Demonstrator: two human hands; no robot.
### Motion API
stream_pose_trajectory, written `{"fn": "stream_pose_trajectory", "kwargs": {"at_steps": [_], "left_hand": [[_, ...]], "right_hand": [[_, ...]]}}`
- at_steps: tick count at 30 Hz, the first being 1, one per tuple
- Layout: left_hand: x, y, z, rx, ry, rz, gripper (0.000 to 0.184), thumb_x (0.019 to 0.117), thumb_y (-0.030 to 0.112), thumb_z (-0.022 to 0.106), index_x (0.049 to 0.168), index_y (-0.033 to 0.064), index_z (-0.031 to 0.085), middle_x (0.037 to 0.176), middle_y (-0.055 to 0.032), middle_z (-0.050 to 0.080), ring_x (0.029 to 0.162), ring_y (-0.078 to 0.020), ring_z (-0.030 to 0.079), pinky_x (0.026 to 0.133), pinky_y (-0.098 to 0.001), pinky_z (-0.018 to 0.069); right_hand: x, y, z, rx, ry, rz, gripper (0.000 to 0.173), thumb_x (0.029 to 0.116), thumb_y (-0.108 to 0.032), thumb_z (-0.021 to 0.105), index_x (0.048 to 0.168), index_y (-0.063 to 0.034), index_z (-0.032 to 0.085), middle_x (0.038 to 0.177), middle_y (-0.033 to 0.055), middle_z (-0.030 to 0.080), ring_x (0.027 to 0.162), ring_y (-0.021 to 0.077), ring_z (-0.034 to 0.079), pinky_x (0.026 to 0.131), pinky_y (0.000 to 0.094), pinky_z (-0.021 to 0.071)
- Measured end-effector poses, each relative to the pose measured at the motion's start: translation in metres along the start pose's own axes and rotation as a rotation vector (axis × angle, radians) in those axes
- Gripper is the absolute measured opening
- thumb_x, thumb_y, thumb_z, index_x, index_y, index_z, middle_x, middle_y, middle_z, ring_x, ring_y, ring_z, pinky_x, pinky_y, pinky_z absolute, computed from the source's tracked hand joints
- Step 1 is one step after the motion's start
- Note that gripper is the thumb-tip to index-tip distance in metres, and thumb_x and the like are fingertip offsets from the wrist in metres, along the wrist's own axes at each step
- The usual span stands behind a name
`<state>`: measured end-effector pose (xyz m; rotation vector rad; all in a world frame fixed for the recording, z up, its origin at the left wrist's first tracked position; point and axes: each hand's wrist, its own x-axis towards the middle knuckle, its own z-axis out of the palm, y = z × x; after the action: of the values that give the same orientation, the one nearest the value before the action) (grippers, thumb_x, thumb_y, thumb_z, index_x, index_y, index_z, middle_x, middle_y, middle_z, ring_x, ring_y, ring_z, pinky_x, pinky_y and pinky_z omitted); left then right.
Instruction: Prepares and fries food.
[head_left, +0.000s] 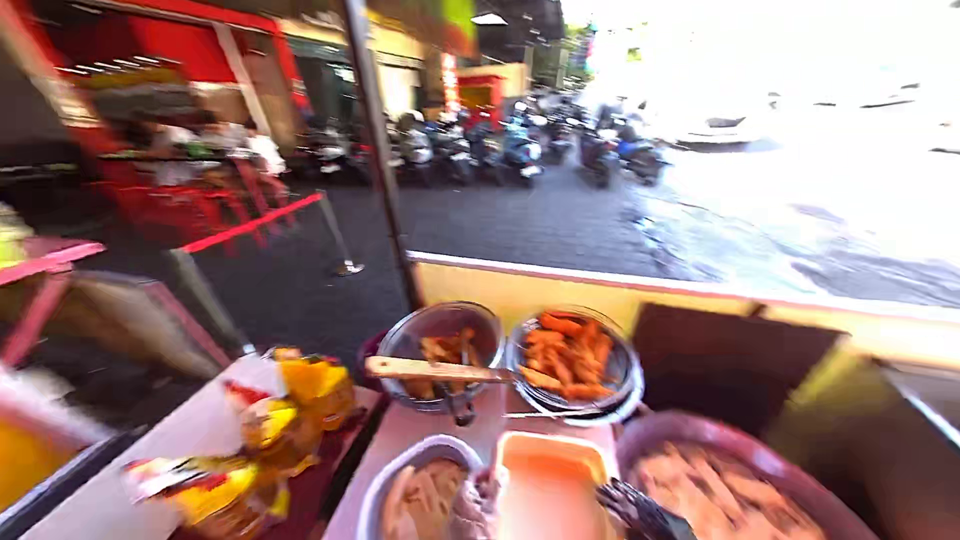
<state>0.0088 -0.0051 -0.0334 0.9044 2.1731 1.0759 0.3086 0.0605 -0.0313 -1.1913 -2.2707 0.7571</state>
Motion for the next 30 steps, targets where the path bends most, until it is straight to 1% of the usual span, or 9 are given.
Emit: {"fn": "stream_pose_trajectory", "kwargs": {"at_steps": [3, 6, 10, 12, 17, 20, 25, 28, 30], "left_hand": [[0.005, -0.006, -0.001, -0.004, -0.045, 0.024, 0.051, 0.0948, 0.047, 0.069, 0.123, 0.0048, 0.070, 0.107, -0.0162, 0.074, 0.102, -0.0285, 0.071, 0.096, -0.0537, 0.0550], [0.003, -0.002, -0.006, 0.029, -0.034, 0.036, 0.050, 0.0966, 0.047, 0.067, 0.124, 0.0046, 0.070, 0.108, -0.0171, 0.074, 0.103, -0.0298, 0.071, 0.096, -0.0547, 0.0542], [0.005, -0.007, 0.001, 0.028, -0.037, 0.091, 0.051, 0.0977, 0.041, 0.067, 0.126, -0.0011, 0.068, 0.113, -0.0213, 0.072, 0.107, -0.0320, 0.069, 0.100, -0.0530, 0.0524], [0.009, -0.011, 0.002, 0.006, -0.049, 0.081, 0.050, 0.0978, 0.040, 0.068, 0.126, -0.0014, 0.067, 0.113, -0.0218, 0.071, 0.108, -0.0316, 0.068, 0.100, -0.0520, 0.0519], [0.010, -0.010, 0.000, 0.008, -0.025, 0.071, 0.050, 0.0971, 0.039, 0.069, 0.126, -0.0020, 0.067, 0.115, -0.0226, 0.070, 0.110, -0.0318, 0.067, 0.101, -0.0515, 0.0503], [0.006, -0.004, -0.003, -0.005, -0.019, 0.082, 0.045, 0.0973, 0.034, 0.070, 0.123, -0.0028, 0.068, 0.112, -0.0208, 0.071, 0.106, -0.0284, 0.067, 0.100, -0.0482, 0.0509], [0.008, -0.006, -0.003, -0.019, -0.014, 0.100, 0.045, 0.0966, 0.034, 0.071, 0.123, -0.0029, 0.068, 0.113, -0.0204, 0.071, 0.108, -0.0276, 0.067, 0.100, -0.0464, 0.0517], [0.007, -0.007, -0.003, -0.010, -0.007, 0.046, 0.048, 0.0965, 0.039, 0.070, 0.125, 0.0008, 0.068, 0.117, -0.0188, 0.071, 0.112, -0.0282, 0.067, 0.103, -0.0495, 0.0505], [0.009, -0.009, -0.005, 0.044, -0.004, 0.037, 0.050, 0.0956, 0.045, 0.069, 0.125, 0.0052, 0.069, 0.117, -0.0160, 0.071, 0.112, -0.0276, 0.067, 0.102, -0.0522, 0.0510]], "right_hand": [[0.021, -0.041, -0.001, 0.061, 0.115, 0.258, 0.030, 0.1010, -0.021, 0.064, 0.123, -0.0038, 0.074, 0.122, 0.0172, 0.073, 0.116, 0.0310, 0.069, 0.106, 0.0522, 0.0512], [0.042, -0.069, 0.021, 0.157, 0.312, 0.313, 0.023, 0.0951, -0.024, 0.070, 0.108, -0.0073, 0.080, 0.104, 0.0085, 0.079, 0.096, 0.0205, 0.076, 0.091, 0.0445, 0.0612], [0.047, -0.081, 0.021, 0.636, 0.008, 0.788, 0.019, 0.0986, -0.017, 0.066, 0.104, -0.0005, 0.075, 0.091, 0.0083, 0.078, 0.081, 0.0169, 0.076, 0.081, 0.0372, 0.0638], [0.048, -0.066, 0.018, 0.725, -0.068, 0.870, 0.016, 0.0984, -0.012, 0.065, 0.105, 0.0009, 0.072, 0.091, 0.0095, 0.078, 0.079, 0.0182, 0.077, 0.077, 0.0375, 0.0649], [0.036, -0.042, -0.001, 0.778, -0.003, 0.908, 0.015, 0.0956, -0.010, 0.071, 0.104, 0.0018, 0.072, 0.092, 0.0114, 0.078, 0.080, 0.0201, 0.078, 0.076, 0.0376, 0.0657], [0.027, -0.034, -0.017, 0.562, 0.085, 0.914, 0.016, 0.0910, -0.016, 0.076, 0.100, -0.0027, 0.075, 0.091, 0.0086, 0.077, 0.081, 0.0169, 0.076, 0.081, 0.0374, 0.0634], [0.013, -0.040, -0.013, 0.357, 0.286, 0.570, 0.015, 0.0918, -0.022, 0.074, 0.100, -0.0106, 0.080, 0.092, 0.0024, 0.078, 0.087, 0.0119, 0.074, 0.088, 0.0375, 0.0607], [0.010, -0.045, -0.005, 0.504, 0.102, 0.558, 0.015, 0.0922, -0.018, 0.073, 0.101, -0.0075, 0.079, 0.089, 0.0036, 0.079, 0.081, 0.0128, 0.076, 0.083, 0.0359, 0.0642], [0.012, -0.036, -0.006, 0.363, 0.083, 0.633, 0.017, 0.0934, -0.018, 0.072, 0.104, -0.0070, 0.078, 0.092, 0.0074, 0.078, 0.084, 0.0180, 0.076, 0.084, 0.0403, 0.0634]]}}
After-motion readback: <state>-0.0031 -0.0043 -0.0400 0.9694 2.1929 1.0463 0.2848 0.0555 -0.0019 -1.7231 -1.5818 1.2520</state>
